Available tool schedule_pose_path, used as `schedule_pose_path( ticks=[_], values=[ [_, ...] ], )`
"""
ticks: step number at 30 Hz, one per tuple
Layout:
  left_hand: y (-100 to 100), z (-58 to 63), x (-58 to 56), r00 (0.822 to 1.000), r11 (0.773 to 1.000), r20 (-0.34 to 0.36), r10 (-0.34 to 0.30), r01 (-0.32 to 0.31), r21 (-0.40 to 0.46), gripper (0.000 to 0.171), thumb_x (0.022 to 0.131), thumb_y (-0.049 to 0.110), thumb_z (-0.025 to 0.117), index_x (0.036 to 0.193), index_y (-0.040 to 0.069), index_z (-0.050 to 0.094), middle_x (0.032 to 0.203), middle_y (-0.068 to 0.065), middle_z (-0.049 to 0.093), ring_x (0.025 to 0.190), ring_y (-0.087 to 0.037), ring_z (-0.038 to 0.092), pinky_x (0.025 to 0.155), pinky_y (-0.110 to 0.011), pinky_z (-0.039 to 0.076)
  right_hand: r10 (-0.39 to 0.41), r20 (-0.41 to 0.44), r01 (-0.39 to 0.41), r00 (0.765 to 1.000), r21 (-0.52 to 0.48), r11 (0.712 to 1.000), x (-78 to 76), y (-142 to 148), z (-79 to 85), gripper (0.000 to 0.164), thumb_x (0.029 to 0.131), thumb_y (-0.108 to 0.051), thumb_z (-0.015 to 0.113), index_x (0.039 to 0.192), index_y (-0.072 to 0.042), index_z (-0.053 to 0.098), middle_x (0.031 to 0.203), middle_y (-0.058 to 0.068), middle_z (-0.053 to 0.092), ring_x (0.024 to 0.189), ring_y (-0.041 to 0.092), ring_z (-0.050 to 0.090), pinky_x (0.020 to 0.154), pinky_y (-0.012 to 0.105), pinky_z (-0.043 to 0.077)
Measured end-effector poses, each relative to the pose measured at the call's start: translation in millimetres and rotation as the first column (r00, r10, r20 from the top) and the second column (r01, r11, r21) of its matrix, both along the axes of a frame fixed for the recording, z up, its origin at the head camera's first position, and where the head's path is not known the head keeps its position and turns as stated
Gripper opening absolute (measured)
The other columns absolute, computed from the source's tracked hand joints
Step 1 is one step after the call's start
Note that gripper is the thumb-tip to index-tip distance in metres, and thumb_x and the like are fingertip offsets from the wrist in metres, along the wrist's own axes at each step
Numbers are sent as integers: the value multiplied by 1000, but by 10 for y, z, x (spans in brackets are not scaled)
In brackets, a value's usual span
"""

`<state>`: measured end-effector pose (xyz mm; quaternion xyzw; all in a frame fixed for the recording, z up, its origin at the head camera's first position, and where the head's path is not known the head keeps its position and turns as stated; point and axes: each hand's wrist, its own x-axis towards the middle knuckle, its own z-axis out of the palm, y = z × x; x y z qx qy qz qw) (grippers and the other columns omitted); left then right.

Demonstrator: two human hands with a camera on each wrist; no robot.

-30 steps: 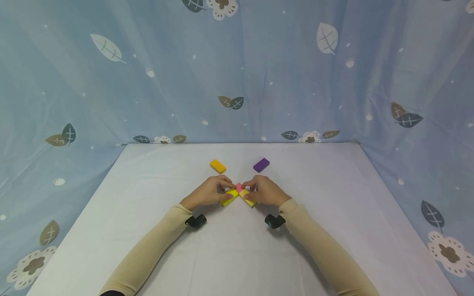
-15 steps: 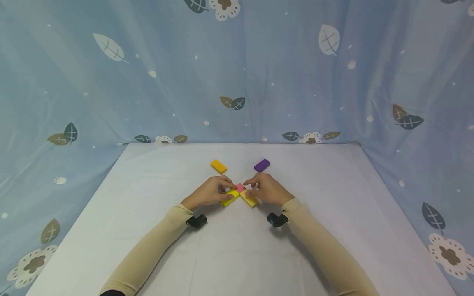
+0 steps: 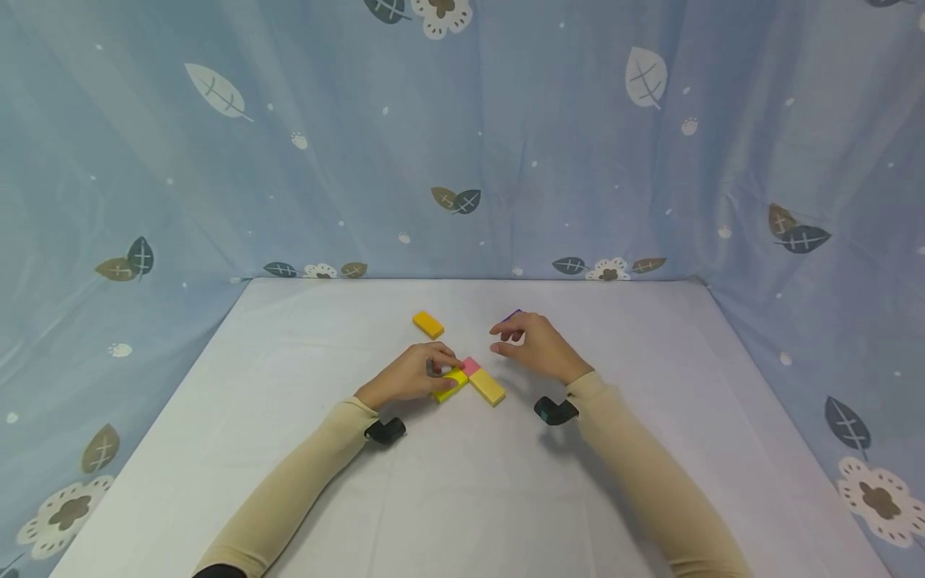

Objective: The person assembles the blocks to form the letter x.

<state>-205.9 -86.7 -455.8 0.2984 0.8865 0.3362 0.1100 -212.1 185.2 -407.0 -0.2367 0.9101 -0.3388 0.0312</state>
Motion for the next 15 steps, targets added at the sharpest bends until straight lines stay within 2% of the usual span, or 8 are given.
schedule_pose_path(
  ticks=[7, 11, 15],
  values=[
    [-1, -8, -11, 1000, 1000, 2, -1, 1, 7, 33, 94, 20, 76, 126, 14, 76, 124, -3, 70, 91, -16, 61, 79, -23, 48, -15, -53, 14, 998, -17, 1000, -52, 77, 101, 24, 94, -20, 77, 117, -12, 78, 103, 1, 73, 98, 20, 62, 81, 35, 52],
    [-1, -15, -16, 1000, 1000, -4, 2, -2, 6, 33, 93, 20, 77, 126, 14, 76, 123, -3, 70, 89, -13, 59, 77, -22, 47, -41, -42, 40, 998, -11, 999, -96, 139, 157, 29, 94, -19, 77, 122, -11, 76, 108, 6, 72, 102, 28, 62, 82, 35, 52],
    [-6, -13, -10, 1000, 1000, -2, 5, -5, -5, 34, 94, 21, 77, 127, 14, 75, 125, -3, 70, 90, -14, 59, 77, -22, 47, -55, -22, 55, 998, 9, 998, -145, 206, 208, 34, 95, -22, 76, 127, -11, 73, 116, 12, 71, 108, 32, 61, 88, 40, 52]
  ],
)
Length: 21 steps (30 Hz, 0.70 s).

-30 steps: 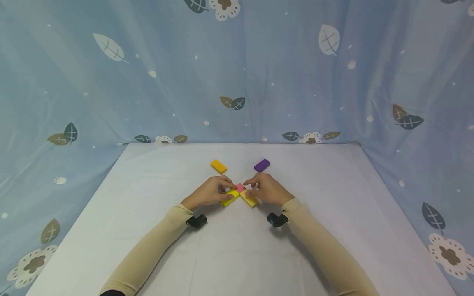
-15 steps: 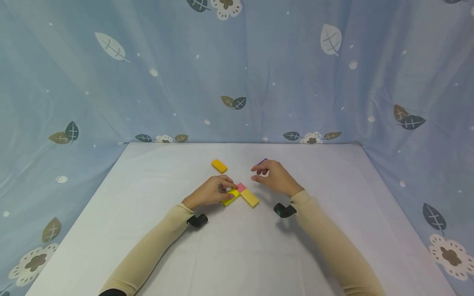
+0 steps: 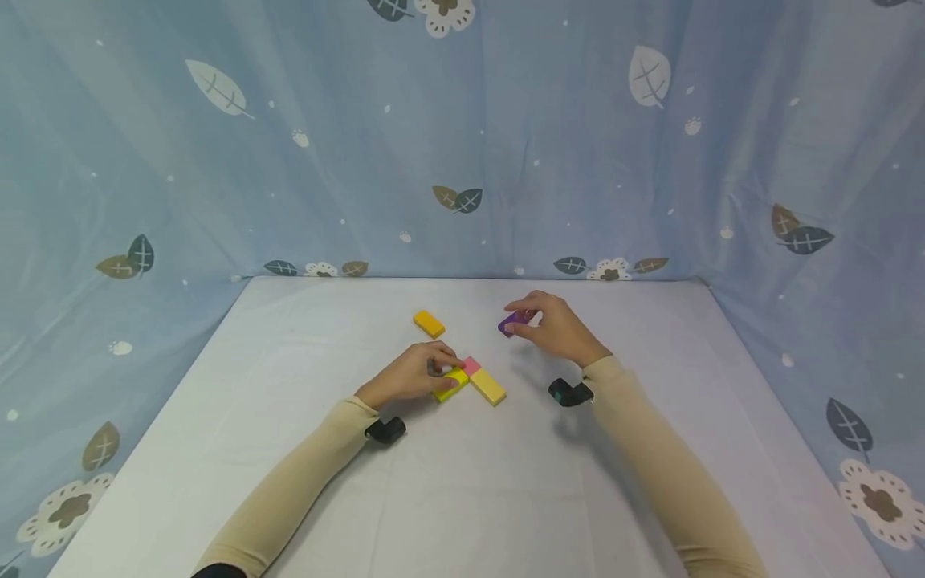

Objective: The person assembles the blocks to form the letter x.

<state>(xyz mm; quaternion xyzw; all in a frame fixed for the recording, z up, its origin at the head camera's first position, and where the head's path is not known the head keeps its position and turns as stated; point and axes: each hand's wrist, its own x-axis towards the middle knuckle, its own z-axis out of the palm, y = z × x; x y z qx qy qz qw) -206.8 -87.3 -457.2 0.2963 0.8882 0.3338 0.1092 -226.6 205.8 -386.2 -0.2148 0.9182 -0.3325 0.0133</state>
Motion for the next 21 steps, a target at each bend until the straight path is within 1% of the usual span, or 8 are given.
schedule_pose_path(
  ticks=[4, 9, 13, 17, 21],
  values=[
    [-2, 3, 3, 1000, 1000, 6, 3, -3, -4, 34, 94, 21, 77, 127, 15, 76, 126, -3, 70, 91, -16, 60, 77, -22, 47, -8, -7, 8, 1000, 0, 1000, -41, 74, 27, 36, 96, -24, 75, 129, -11, 72, 122, 13, 70, 112, 34, 60, 92, 44, 52],
    [-3, -3, 2, 1000, 1000, 4, 6, -6, 5, 33, 94, 21, 77, 126, 15, 76, 125, -3, 70, 90, -15, 59, 77, -22, 48, -8, -35, 8, 999, -8, 1000, -105, 150, 17, 34, 96, -23, 75, 127, -11, 72, 124, 10, 69, 111, 34, 61, 91, 44, 51],
    [-3, -7, 1, 1000, 1000, 0, 7, -7, 8, 33, 93, 21, 77, 126, 15, 76, 125, -2, 70, 88, -13, 58, 75, -21, 47, -16, -33, 16, 999, -6, 1000, -162, 203, -6, 33, 96, -22, 74, 127, -10, 72, 125, 10, 69, 112, 33, 61, 92, 45, 51],
    [0, -6, 3, 1000, 1000, -3, 9, -9, 12, 33, 93, 21, 77, 126, 15, 76, 125, -3, 70, 87, -12, 57, 72, -21, 46, -25, -22, 25, 999, -10, 1000, -209, 267, -35, 40, 96, -19, 75, 135, -10, 68, 125, 13, 68, 113, 32, 60, 92, 46, 50],
    [10, -3, 6, 1000, 1000, 1, 7, -7, 11, 33, 93, 20, 77, 126, 14, 76, 125, -3, 70, 89, -14, 59, 74, -21, 47, -13, -12, 13, 1000, -11, 1000, -243, 327, -77, 46, 95, -18, 76, 139, -10, 65, 126, 15, 67, 115, 35, 59, 92, 46, 49]
  ],
)
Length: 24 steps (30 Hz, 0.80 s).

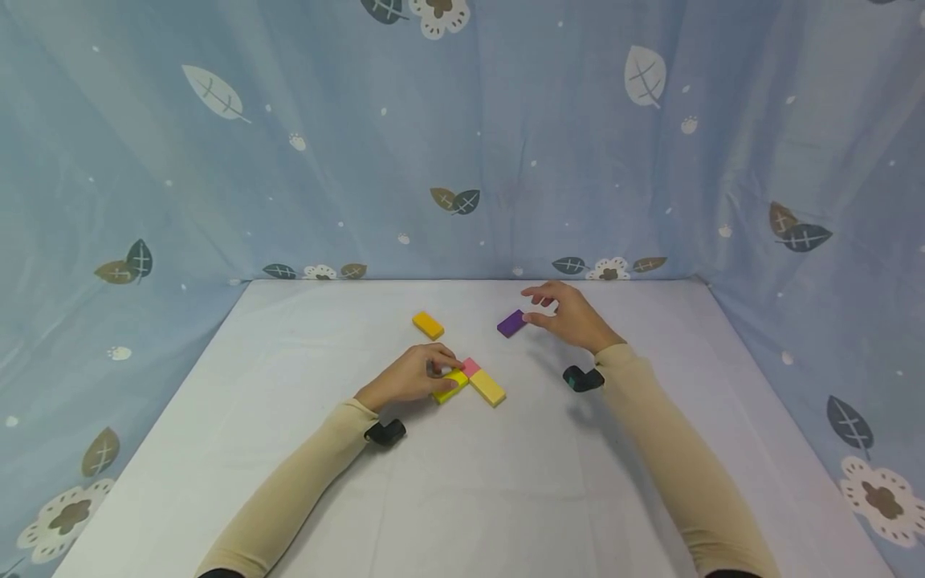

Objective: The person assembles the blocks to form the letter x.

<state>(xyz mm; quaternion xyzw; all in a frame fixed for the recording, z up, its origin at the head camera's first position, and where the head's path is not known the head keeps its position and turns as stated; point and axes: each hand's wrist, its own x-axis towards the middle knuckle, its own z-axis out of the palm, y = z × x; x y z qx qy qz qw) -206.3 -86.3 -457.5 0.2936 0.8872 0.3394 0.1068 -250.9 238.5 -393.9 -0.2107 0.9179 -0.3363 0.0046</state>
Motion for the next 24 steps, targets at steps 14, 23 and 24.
schedule_pose_path(
  ticks=[14, 23, 24],
  values=[
    [14, -5, -10, 1000, 1000, -3, 0, 0, -16, 34, 93, 20, 78, 127, 15, 76, 125, -3, 70, 90, -13, 60, 77, -22, 48, 5, 51, -7, 999, 27, 1000, -140, 66, -177, 47, 95, -14, 75, 140, -6, 63, 134, 23, 62, 121, 41, 56, 97, 52, 48],
    [14, -11, -19, 1000, 1000, -8, -2, 2, -25, 34, 93, 21, 77, 126, 14, 76, 126, -3, 70, 89, -11, 58, 77, -23, 48, 27, 75, -30, 997, 36, 999, -256, 57, -264, 48, 94, -13, 75, 139, 0, 62, 137, 22, 61, 123, 43, 56, 104, 59, 46],
    [15, -12, -19, 1000, 1000, -8, -2, 2, -29, 34, 93, 21, 77, 126, 15, 76, 126, -3, 70, 89, -10, 58, 77, -23, 48, 29, 79, -32, 996, 38, 999, -270, 55, -275, 48, 94, -12, 76, 139, 0, 62, 138, 23, 61, 123, 43, 56, 104, 60, 46]
  ],
)
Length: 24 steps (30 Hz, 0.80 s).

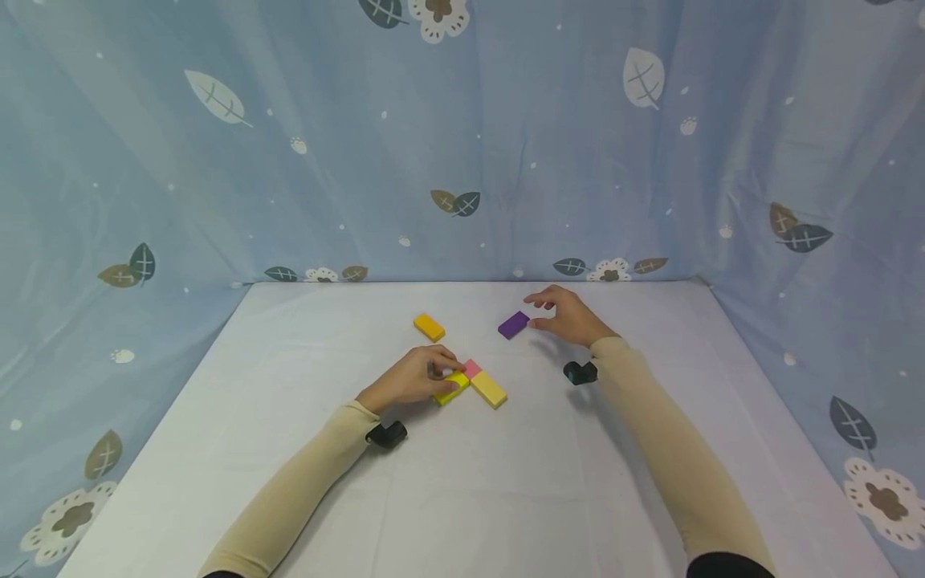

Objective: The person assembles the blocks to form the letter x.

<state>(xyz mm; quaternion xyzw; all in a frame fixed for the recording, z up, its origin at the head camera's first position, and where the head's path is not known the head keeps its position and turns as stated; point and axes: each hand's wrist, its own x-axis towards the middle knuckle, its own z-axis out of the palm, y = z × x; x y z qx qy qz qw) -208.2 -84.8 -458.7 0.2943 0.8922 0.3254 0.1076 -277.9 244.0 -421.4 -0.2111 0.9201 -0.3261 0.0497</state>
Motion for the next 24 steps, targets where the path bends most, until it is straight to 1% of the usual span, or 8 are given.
schedule_pose_path(
  ticks=[9, 15, 17, 22, 24],
  values=[
    [-4, 2, -1, 1000, 1000, -14, -10, 10, 3, 34, 93, 20, 77, 126, 13, 76, 124, -3, 71, 89, -11, 58, 77, -23, 47, 20, 16, -21, 1000, 23, 1000, -99, 5, -75, 47, 94, -10, 76, 137, 0, 63, 137, 22, 62, 122, 41, 56, 107, 59, 44],
    [-7, 10, 9, 1000, 1000, -10, -2, 2, 13, 33, 93, 19, 78, 125, 13, 76, 124, -3, 71, 88, -11, 58, 77, -22, 47, 20, 27, -20, 999, 20, 1000, -101, 2, -75, 47, 93, -9, 76, 137, 0, 64, 134, 23, 63, 120, 41, 55, 106, 59, 44],
    [-7, 8, 12, 1000, 1000, -7, 0, 0, 18, 33, 92, 18, 78, 124, 12, 77, 123, -3, 71, 88, -11, 57, 76, -21, 47, 12, 43, -13, 999, 24, 1000, -103, 0, -83, 46, 93, -10, 76, 137, -1, 64, 134, 22, 63, 121, 40, 55, 106, 59, 45],
    [-3, 10, 17, 1000, 1000, 0, 6, -6, 21, 33, 92, 17, 78, 125, 12, 76, 123, -3, 71, 88, -13, 57, 76, -22, 46, -11, 72, 8, 997, 33, 999, -124, -13, -143, 46, 93, -11, 76, 137, -5, 65, 133, 18, 64, 122, 38, 55, 108, 58, 45],
    [-3, 8, 17, 1000, 1000, 0, 4, -4, 22, 33, 92, 17, 78, 125, 12, 76, 123, -3, 71, 89, -13, 57, 76, -22, 46, -11, 69, 9, 998, 36, 999, -122, -26, -164, 46, 93, -11, 76, 137, -4, 65, 132, 19, 65, 121, 38, 56, 107, 58, 46]
  ],
)
